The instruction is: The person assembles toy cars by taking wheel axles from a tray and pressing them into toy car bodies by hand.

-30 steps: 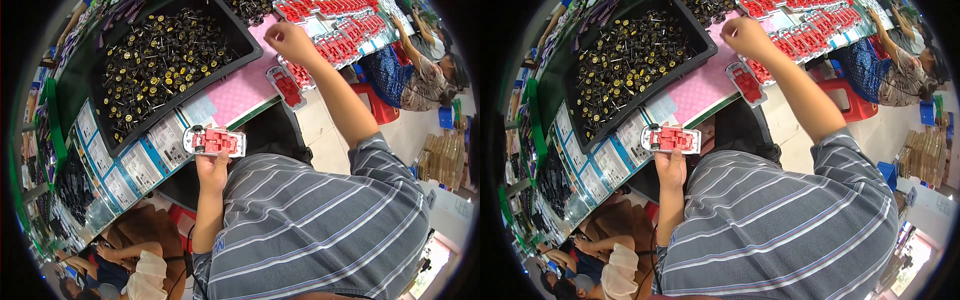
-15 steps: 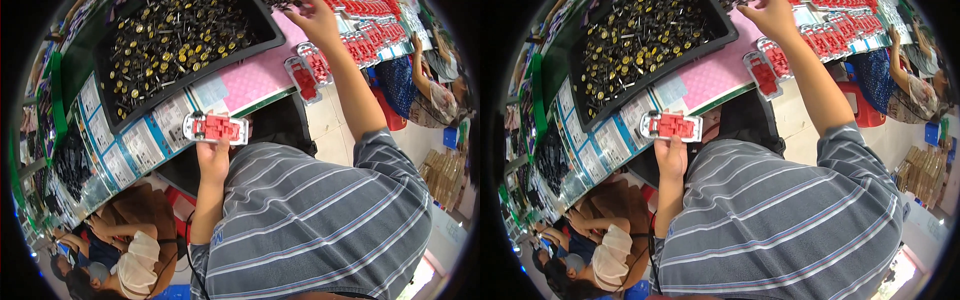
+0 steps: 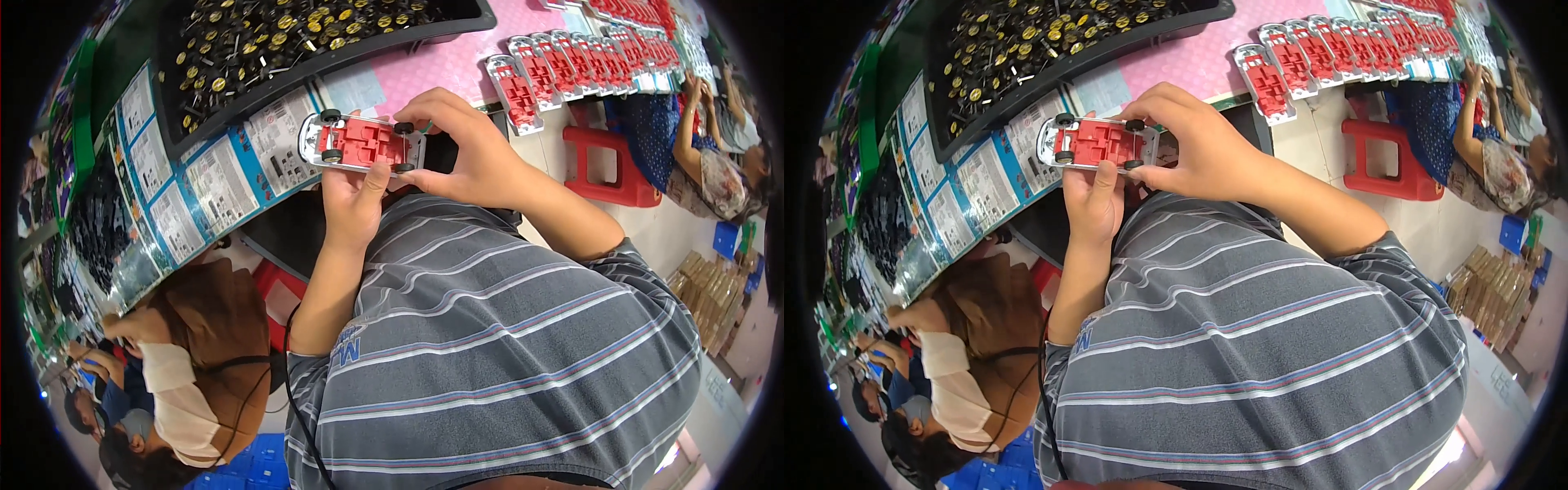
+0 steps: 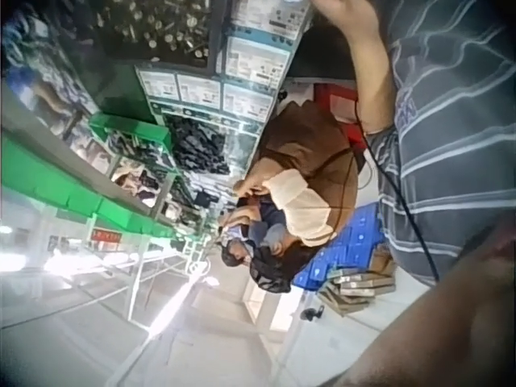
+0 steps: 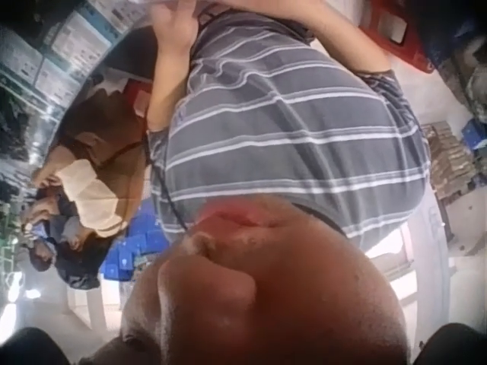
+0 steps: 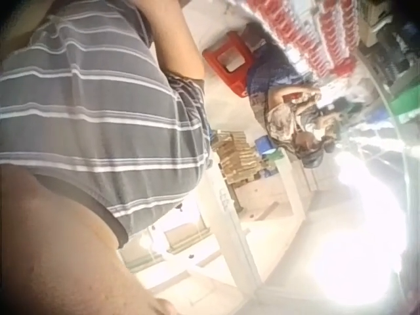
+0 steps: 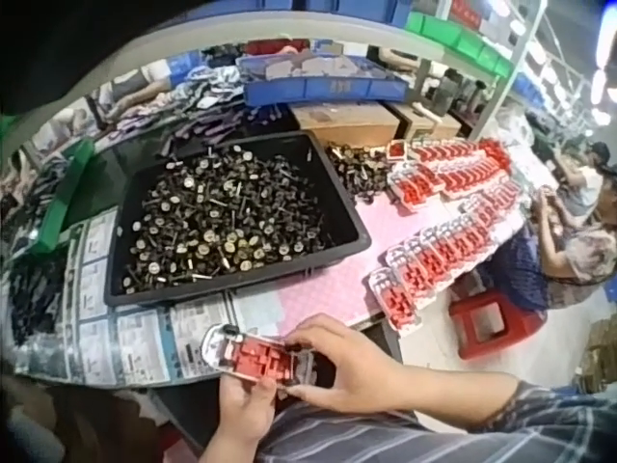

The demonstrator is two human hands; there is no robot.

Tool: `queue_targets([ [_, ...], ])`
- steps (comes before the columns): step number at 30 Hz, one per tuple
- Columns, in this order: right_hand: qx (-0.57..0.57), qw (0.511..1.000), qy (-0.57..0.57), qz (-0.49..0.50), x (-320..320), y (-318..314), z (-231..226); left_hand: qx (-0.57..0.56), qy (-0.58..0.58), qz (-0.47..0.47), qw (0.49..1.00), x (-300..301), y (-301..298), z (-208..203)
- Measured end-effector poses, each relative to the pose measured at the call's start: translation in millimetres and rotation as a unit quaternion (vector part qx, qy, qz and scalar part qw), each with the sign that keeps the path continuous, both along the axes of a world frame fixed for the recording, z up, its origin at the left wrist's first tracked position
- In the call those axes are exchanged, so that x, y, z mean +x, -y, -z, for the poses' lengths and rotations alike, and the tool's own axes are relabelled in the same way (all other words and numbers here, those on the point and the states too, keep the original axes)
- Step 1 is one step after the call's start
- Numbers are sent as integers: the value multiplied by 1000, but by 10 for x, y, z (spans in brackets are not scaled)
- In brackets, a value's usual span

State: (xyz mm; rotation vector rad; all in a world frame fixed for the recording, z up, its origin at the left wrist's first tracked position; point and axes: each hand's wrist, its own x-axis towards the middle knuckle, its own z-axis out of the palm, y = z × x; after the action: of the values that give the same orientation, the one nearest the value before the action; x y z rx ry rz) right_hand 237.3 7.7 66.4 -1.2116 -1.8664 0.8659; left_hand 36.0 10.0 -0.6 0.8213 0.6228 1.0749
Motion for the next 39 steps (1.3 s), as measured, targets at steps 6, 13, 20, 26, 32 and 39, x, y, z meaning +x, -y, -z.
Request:
queue_targets([
  [6, 3, 1000, -3, -26, -182, -5, 37, 17, -2, -33, 999, -89, 88, 34],
  [13, 10, 1000, 1, -30, -215, -77, -54, 18, -10, -42, 999, -150, 133, 97],
  [20, 96, 994, 41, -35, -371, -333, -128, 12, 16, -10, 1000, -15, 122, 90],
  [26, 55, 995, 72, -43, -500, -312, -110, 46, -28, 3, 999, -27, 176, 102],
  [32, 51, 995, 74, -46, -538, -310, -115, 49, -45, 21, 998, -125, 189, 162],
  [39, 93, 993, 60, 30, -83, -268, -217, 8, 1, -27, 1000, -304, 97, 48],
])
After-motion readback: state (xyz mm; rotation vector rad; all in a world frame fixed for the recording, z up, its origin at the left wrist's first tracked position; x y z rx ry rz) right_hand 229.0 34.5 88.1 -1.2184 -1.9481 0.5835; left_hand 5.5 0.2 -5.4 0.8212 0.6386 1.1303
